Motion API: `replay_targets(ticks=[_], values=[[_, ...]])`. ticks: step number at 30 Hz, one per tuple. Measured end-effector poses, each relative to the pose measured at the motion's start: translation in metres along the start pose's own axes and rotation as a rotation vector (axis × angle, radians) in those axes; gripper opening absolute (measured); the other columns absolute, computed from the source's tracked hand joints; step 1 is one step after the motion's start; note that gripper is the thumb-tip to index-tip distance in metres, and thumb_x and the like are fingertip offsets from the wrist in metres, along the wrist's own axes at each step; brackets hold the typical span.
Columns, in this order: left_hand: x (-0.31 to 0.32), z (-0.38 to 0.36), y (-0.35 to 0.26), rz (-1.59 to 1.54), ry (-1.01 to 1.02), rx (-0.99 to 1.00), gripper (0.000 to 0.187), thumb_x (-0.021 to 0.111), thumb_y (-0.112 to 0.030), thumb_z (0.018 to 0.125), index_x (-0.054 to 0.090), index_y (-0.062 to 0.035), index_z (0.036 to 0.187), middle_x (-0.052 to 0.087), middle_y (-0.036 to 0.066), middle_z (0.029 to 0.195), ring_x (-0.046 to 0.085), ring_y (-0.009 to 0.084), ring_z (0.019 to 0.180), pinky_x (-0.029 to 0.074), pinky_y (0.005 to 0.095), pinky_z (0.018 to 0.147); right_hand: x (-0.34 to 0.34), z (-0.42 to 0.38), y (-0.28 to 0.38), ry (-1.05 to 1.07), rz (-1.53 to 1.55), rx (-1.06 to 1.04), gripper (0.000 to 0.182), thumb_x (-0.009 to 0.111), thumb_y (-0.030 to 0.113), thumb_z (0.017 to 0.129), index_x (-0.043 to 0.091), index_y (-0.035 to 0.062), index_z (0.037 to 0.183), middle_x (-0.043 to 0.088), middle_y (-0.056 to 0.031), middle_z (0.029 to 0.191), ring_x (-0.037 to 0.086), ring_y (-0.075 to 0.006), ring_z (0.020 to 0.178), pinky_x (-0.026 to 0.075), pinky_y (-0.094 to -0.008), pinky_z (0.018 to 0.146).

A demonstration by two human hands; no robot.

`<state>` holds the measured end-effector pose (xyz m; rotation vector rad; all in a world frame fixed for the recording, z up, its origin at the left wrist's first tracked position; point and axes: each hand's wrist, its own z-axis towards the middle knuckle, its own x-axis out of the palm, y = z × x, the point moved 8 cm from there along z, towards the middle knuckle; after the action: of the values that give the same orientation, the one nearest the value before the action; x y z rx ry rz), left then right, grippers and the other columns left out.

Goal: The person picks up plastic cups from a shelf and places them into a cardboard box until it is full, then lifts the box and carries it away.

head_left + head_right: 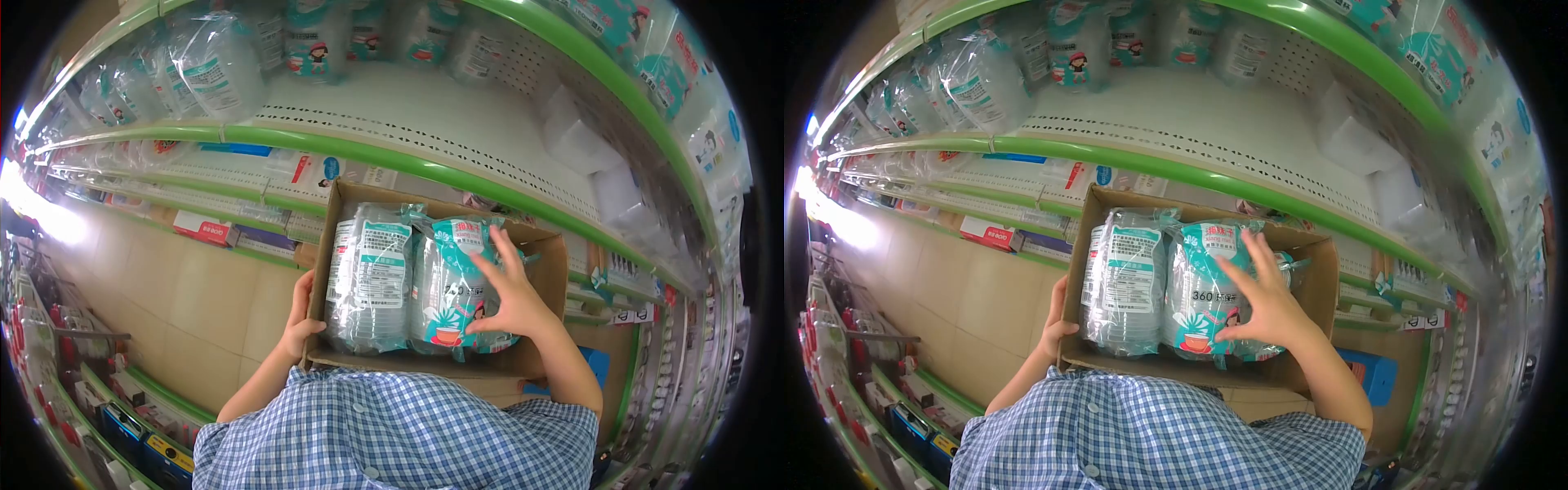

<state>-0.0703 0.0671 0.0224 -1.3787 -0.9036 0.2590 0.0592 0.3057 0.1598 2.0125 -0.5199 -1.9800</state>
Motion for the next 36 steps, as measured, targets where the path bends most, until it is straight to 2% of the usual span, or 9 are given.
replay_targets(ticks=[2, 6, 12, 19, 23, 25, 29, 33, 36], values=[[0.000, 0.000, 0.000, 0.002, -0.002, 0.002, 0.093, 0.053, -0.023, 0.052, 0.017, -0.0012, 0.135, 0.028, 0.014, 0.132, 0.026, 0.0250, 0.126, 0.018, 0.0346, 0.105, 0.009, 0.009, 0.011, 0.079, -0.145, -0.051, 0.096, 0.080, 0.045, 0.049, 0.038, 0.0183, 0.132, 0.014, -0.0170, 0.143, 0.016, -0.0385, 0.131, 0.024, -0.0480, 0.103], [0.000, -0.001, 0.000, -0.012, -0.012, 0.004, 0.093, 0.053, -0.023, 0.052, 0.017, -0.0012, 0.135, 0.028, 0.014, 0.131, 0.026, 0.0244, 0.125, 0.018, 0.0342, 0.105, 0.016, 0.029, 0.010, 0.164, -0.038, -0.121, 0.096, 0.080, 0.046, 0.050, 0.039, 0.0159, 0.131, 0.017, -0.0176, 0.142, 0.027, -0.0391, 0.126, 0.030, -0.0444, 0.101], [-0.002, -0.002, 0.001, 0.014, -0.011, 0.012, 0.093, 0.054, -0.023, 0.052, 0.017, -0.0015, 0.135, 0.028, 0.014, 0.133, 0.026, 0.0243, 0.126, 0.018, 0.0343, 0.105, 0.019, 0.045, 0.007, 0.364, -0.074, -0.047, 0.094, 0.078, 0.050, 0.051, 0.040, 0.0126, 0.129, 0.020, -0.0209, 0.139, 0.032, -0.0401, 0.123, 0.036, -0.0426, 0.097], [0.003, -0.004, -0.008, 0.014, -0.007, 0.020, 0.092, 0.054, -0.019, 0.051, 0.018, -0.0017, 0.134, 0.028, 0.015, 0.133, 0.025, 0.0250, 0.127, 0.015, 0.0349, 0.106, 0.020, 0.035, 0.009, 0.363, -0.131, -0.028, 0.097, 0.076, 0.054, 0.051, 0.039, 0.0105, 0.129, 0.018, -0.0231, 0.139, 0.036, -0.0405, 0.121, 0.038, -0.0438, 0.095], [0.004, -0.005, -0.009, -0.003, -0.013, 0.036, 0.092, 0.054, -0.017, 0.051, 0.017, -0.0024, 0.134, 0.027, 0.014, 0.133, 0.025, 0.0251, 0.127, 0.015, 0.0347, 0.106, -0.003, 0.044, 0.008, 0.417, -0.096, 0.028, 0.081, 0.076, 0.043, 0.060, 0.044, 0.0090, 0.126, 0.035, -0.0185, 0.133, 0.043, -0.0344, 0.117, 0.038, -0.0393, 0.095], [0.005, -0.004, -0.010, -0.001, -0.002, 0.047, 0.092, 0.054, -0.016, 0.051, 0.017, -0.0032, 0.134, 0.027, 0.014, 0.132, 0.025, 0.0252, 0.127, 0.015, 0.0348, 0.106, -0.034, 0.068, 0.017, 0.300, -0.027, -0.032, 0.062, 0.073, 0.034, 0.066, 0.052, 0.0059, 0.117, 0.053, -0.0149, 0.117, 0.054, -0.0265, 0.101, 0.044, -0.0352, 0.086], [0.004, -0.004, -0.009, 0.006, 0.010, 0.052, 0.090, 0.053, -0.014, 0.051, 0.018, -0.0047, 0.134, 0.028, 0.013, 0.131, 0.025, 0.0250, 0.127, 0.016, 0.0355, 0.106, -0.093, 0.126, 0.023, -0.026, -0.132, -0.032, 0.051, 0.069, 0.025, 0.070, 0.053, 0.0054, 0.115, 0.057, -0.0117, 0.106, 0.057, -0.0222, 0.088, 0.046, -0.0327, 0.077], [-0.001, -0.003, -0.003, 0.050, -0.008, 0.068, 0.088, 0.053, -0.012, 0.052, 0.021, -0.0051, 0.133, 0.029, 0.012, 0.131, 0.025, 0.0243, 0.126, 0.016, 0.0361, 0.105, -0.119, 0.212, 0.016, -0.288, -0.114, -0.137, 0.055, 0.067, 0.025, 0.072, 0.048, 0.0038, 0.118, 0.056, -0.0179, 0.109, 0.057, -0.0297, 0.090, 0.045, -0.0370, 0.080], [-0.003, -0.004, -0.002, 0.002, -0.009, 0.072, 0.087, 0.053, -0.008, 0.052, 0.022, -0.0048, 0.133, 0.029, 0.011, 0.131, 0.025, 0.0231, 0.126, 0.017, 0.0346, 0.105, -0.123, 0.289, 0.010, -0.478, -0.116, -0.132, 0.064, 0.065, 0.024, 0.072, 0.038, 0.0011, 0.125, 0.046, -0.0206, 0.122, 0.047, -0.0345, 0.108, 0.039, -0.0398, 0.090]])
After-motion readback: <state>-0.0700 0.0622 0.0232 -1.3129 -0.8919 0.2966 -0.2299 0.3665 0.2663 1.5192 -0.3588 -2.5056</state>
